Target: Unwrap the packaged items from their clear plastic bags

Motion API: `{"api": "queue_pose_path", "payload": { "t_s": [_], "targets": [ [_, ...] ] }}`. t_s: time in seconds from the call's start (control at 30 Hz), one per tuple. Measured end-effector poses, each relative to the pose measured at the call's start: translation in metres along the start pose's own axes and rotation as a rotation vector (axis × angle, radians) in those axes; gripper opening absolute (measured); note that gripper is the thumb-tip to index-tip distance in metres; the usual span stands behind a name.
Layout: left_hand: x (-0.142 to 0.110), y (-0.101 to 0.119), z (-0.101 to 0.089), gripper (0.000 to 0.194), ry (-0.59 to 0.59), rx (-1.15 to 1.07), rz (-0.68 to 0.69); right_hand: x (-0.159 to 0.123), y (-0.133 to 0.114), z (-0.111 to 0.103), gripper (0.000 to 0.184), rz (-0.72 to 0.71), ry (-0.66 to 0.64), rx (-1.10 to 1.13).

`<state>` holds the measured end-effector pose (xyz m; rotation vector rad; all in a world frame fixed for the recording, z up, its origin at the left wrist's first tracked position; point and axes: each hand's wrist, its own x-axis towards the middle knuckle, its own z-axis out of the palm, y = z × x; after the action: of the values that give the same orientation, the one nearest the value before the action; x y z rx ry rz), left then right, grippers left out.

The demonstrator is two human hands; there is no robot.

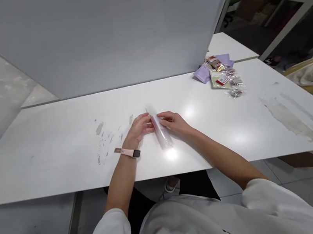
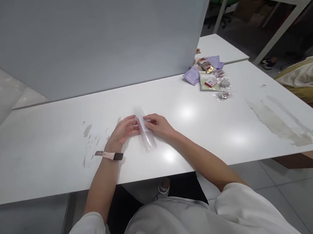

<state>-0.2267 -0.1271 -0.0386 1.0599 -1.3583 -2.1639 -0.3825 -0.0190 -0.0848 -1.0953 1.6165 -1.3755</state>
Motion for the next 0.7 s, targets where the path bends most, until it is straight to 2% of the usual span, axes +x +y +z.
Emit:
{"api": "queue_pose_path", "payload": {
  "t_s": [0.1,0.23,0.33,0.43,0.5,0.57,0.63,0.7],
  "targets": [
    [0.002,-0.003,0.001,0.038,-0.086,-0.045,0.032,-0.002,-0.006,0.0,0.036,0.069,-0.02,0.128],
    [0.003,-0.008,0.009,0.037,-0.08,0.041,0.162,-0.001,-0.011,-0.003,0.049,0.121,-0.085,0.309],
    [0.0,-0.014,0.017,0.031,-0.079,0.184,0.263,-0.001,-0.012,-0.006,0.049,0.122,-0.15,0.298],
    [0.0,-0.022,0.021,0.024,-0.078,0.267,0.35,0.0,-0.009,-0.009,0.049,0.161,-0.128,0.317],
    [0.002,-0.025,0.02,0.028,0.016,0.311,0.439,0.001,-0.008,-0.011,0.05,0.21,-0.09,0.438],
    [0.005,-0.026,0.017,0.036,0.192,0.354,0.512,0.002,-0.008,-0.012,0.047,0.25,-0.061,0.57],
    [0.008,-0.025,0.014,0.045,0.306,0.35,0.467,0.003,-0.01,-0.013,0.042,0.285,-0.05,0.659],
    [0.008,-0.023,0.013,0.041,0.229,0.29,0.286,0.004,-0.01,-0.013,0.036,0.314,-0.041,0.714]
  ]
}}
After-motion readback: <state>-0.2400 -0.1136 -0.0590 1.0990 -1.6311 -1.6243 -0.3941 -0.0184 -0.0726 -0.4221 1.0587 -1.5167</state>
